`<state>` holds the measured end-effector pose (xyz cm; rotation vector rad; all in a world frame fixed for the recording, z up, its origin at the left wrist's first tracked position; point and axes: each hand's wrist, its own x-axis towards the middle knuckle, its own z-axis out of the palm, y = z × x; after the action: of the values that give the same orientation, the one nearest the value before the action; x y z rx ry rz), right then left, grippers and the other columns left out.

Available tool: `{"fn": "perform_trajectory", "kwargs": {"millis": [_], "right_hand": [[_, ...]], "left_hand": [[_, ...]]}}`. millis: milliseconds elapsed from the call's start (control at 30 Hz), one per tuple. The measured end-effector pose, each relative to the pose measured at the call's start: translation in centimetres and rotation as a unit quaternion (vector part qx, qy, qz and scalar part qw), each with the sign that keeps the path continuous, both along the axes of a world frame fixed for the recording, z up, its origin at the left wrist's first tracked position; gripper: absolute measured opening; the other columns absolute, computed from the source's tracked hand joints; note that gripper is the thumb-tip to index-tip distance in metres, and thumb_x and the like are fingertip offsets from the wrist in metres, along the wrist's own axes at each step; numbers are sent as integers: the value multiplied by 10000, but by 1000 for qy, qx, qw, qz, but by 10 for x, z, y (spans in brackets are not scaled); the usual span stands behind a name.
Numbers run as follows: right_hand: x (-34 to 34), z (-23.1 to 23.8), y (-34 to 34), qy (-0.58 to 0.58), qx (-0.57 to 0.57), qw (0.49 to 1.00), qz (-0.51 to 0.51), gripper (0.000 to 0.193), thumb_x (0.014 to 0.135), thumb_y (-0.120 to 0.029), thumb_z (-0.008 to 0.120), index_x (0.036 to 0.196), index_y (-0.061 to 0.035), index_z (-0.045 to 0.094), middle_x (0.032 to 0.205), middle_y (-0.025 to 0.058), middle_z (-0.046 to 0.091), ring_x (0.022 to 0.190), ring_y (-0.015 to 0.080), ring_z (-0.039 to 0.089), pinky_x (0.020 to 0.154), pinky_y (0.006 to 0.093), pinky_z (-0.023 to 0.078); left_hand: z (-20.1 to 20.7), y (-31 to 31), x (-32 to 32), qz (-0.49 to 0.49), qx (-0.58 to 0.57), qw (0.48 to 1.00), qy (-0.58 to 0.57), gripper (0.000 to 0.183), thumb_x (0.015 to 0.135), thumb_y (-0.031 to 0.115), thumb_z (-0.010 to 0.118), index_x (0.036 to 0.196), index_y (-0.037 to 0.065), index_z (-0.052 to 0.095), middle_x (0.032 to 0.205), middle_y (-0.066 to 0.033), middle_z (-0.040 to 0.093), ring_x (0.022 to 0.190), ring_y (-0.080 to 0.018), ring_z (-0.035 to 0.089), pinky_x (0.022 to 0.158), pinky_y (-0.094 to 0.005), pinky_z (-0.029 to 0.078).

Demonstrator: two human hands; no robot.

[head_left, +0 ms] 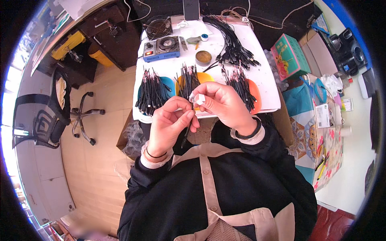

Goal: The person repeatedly picks up small black cable assemblies from trays, attaches a small white connector to the end of each cable, and places the finished unit into a different tray. The process is repeated for multiple items throughout the clip.

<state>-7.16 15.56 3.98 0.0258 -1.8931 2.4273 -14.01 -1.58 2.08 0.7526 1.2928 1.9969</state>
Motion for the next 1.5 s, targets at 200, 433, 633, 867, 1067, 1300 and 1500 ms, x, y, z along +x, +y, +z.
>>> {"fn": "perform_trajectory", "kwargs": {"millis": [200, 433, 633, 867, 1067, 1300, 1500], "right_hand": [[16, -4, 14, 36, 32, 997, -53, 151, 953, -146, 582, 986, 0, 598, 879, 2, 621, 750, 46, 562, 693, 190, 464], [17, -25, -1, -112, -220, 969, 1, 158, 962, -180, 569, 1003, -30, 598, 876, -5, 627, 729, 27, 530, 655, 182, 434], [8, -21, 2, -58, -87, 994, -37, 211, 969, -189, 543, 1055, -5, 599, 926, 17, 611, 835, 67, 574, 720, 180, 446], [-5, -4, 2, 46, 147, 988, -25, 129, 871, -90, 650, 964, -8, 617, 1036, 49, 573, 875, 104, 536, 745, 232, 424], [-1, 2, -2, 246, 476, 833, -138, 168, 762, -16, 661, 924, -58, 649, 1107, 100, 559, 1016, 255, 507, 778, 300, 452], [-4, -21, -6, 115, 169, 974, -95, 149, 901, -50, 600, 1026, 30, 589, 1054, 62, 568, 898, 94, 583, 733, 219, 482], [-5, -15, -11, 36, 65, 997, -23, 129, 923, -86, 602, 999, 17, 583, 945, 34, 580, 903, 92, 596, 767, 233, 498]], "left_hand": [[3, 15, 13, -25, -10, 997, -76, 99, 964, 61, 520, 1007, -15, 567, 752, -35, 575, 559, -52, 458, 481, -172, 326], [1, 13, 14, -33, 54, 985, -158, 136, 955, 42, 529, 1038, -35, 605, 719, -28, 573, 520, -33, 380, 455, -170, 266], [-6, 0, 11, 32, 26, 993, -113, 141, 960, 54, 531, 1038, -36, 606, 720, -25, 574, 518, -25, 373, 455, -166, 261], [-11, -13, 2, -13, 6, 991, -130, 141, 964, 71, 534, 1027, -33, 605, 713, -24, 584, 519, -22, 388, 459, -162, 277], [-16, -15, 2, 55, -14, 993, -102, 126, 939, 84, 588, 1007, -22, 597, 785, -60, 668, 549, -40, 492, 477, -158, 347], [-16, -14, 7, 120, -24, 992, -41, 136, 918, 61, 616, 1022, -24, 595, 831, -90, 693, 582, -50, 537, 513, -163, 408], [-15, -13, 9, 121, -31, 992, -17, 148, 909, 35, 622, 1033, -38, 593, 839, -98, 692, 612, -46, 543, 556, -173, 440]]}}
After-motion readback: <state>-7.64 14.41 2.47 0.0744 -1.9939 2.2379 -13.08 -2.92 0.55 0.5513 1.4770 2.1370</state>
